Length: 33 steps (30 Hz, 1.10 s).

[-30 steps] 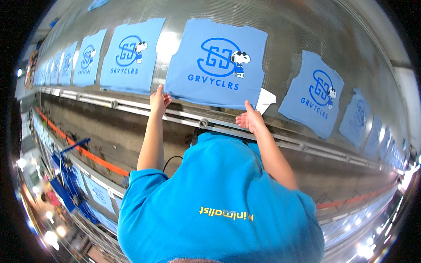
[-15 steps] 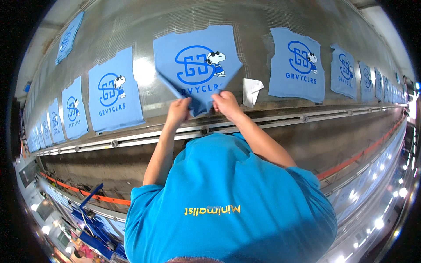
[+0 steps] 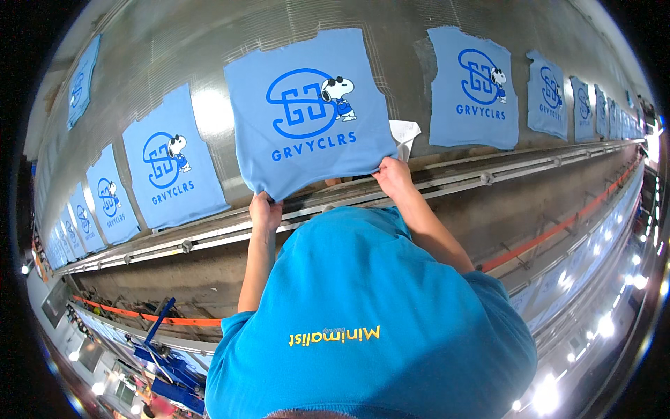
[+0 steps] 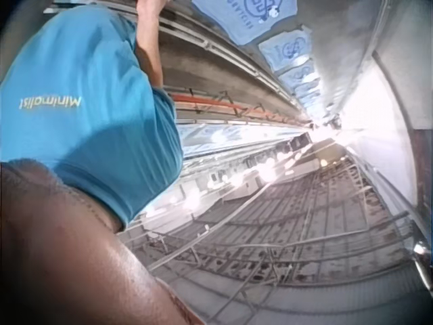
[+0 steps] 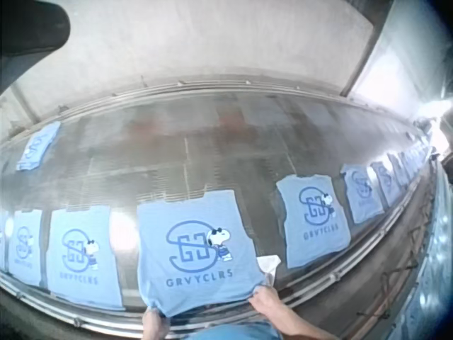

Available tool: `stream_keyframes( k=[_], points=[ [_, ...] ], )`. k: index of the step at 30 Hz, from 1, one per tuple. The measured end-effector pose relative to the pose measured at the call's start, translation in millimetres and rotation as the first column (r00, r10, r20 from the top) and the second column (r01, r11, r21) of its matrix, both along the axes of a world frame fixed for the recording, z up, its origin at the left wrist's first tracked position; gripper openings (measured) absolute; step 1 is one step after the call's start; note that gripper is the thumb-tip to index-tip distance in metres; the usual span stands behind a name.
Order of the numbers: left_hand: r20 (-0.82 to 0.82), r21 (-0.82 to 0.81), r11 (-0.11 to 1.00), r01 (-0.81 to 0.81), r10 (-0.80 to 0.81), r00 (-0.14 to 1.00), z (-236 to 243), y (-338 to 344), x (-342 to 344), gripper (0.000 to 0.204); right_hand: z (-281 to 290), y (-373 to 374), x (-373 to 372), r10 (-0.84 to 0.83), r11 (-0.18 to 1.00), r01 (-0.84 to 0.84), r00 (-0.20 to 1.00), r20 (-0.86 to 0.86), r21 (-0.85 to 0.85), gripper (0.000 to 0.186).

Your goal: The person repeatedly places light blue t-shirts onto a conveyor belt, aligning them for a printing process. They then pick up a large screen printing frame, wipe it with a dark cloth, and mount it onto the conveyor mechanism, securing it with a tool.

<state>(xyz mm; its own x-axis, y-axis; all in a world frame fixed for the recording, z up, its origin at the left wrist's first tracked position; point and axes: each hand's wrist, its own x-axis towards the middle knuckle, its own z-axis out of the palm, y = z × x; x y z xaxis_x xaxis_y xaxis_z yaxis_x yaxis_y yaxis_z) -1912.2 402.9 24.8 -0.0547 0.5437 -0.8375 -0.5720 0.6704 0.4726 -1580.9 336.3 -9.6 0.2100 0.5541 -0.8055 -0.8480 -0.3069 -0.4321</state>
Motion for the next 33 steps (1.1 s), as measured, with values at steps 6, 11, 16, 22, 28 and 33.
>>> stream_keyframes(
  k=[6, 11, 16, 22, 28, 33],
  points=[
    [-0.094, -0.215, 0.975, 0.046, -0.068, 0.993, 30.7, 19.5, 33.3, 0.030, 44.7, 37.3, -20.6, -0.154, 0.986, 0.164, 0.962, -0.225, 0.024, 0.044],
    [-0.271, -0.161, 0.639, 0.752, -0.761, 0.589, 20.1, 20.4, 34.6, 0.039, 39.8, 39.9, -28.5, 0.663, 0.748, -0.631, 0.729, 0.171, -0.206, 0.050],
    [0.134, 0.095, 0.845, 0.527, -0.535, 0.834, 65.4, 44.8, 48.2, 0.023, 72.0, 57.8, -24.1, 0.480, 0.873, -0.452, 0.862, -0.161, 0.184, 0.020],
    [-0.038, 0.019, 0.604, 0.797, -0.796, 0.604, 25.1, 21.3, 15.9, 0.030, 48.4, 33.0, -16.9, 0.624, 0.772, -0.628, 0.778, -0.071, -0.101, 0.011],
    [0.264, -0.039, 0.896, 0.443, -0.418, 0.869, 11.5, 25.4, 22.9, 0.014, 37.4, 38.8, -38.8, 0.293, 0.932, -0.326, 0.935, -0.201, -0.157, 0.010],
    [0.201, -0.080, 0.926, 0.368, -0.347, 0.916, 17.9, 25.4, 64.0, 0.020, 51.2, 64.3, -62.5, 0.409, 0.874, -0.466, 0.860, -0.307, -0.140, 0.019]
  ],
)
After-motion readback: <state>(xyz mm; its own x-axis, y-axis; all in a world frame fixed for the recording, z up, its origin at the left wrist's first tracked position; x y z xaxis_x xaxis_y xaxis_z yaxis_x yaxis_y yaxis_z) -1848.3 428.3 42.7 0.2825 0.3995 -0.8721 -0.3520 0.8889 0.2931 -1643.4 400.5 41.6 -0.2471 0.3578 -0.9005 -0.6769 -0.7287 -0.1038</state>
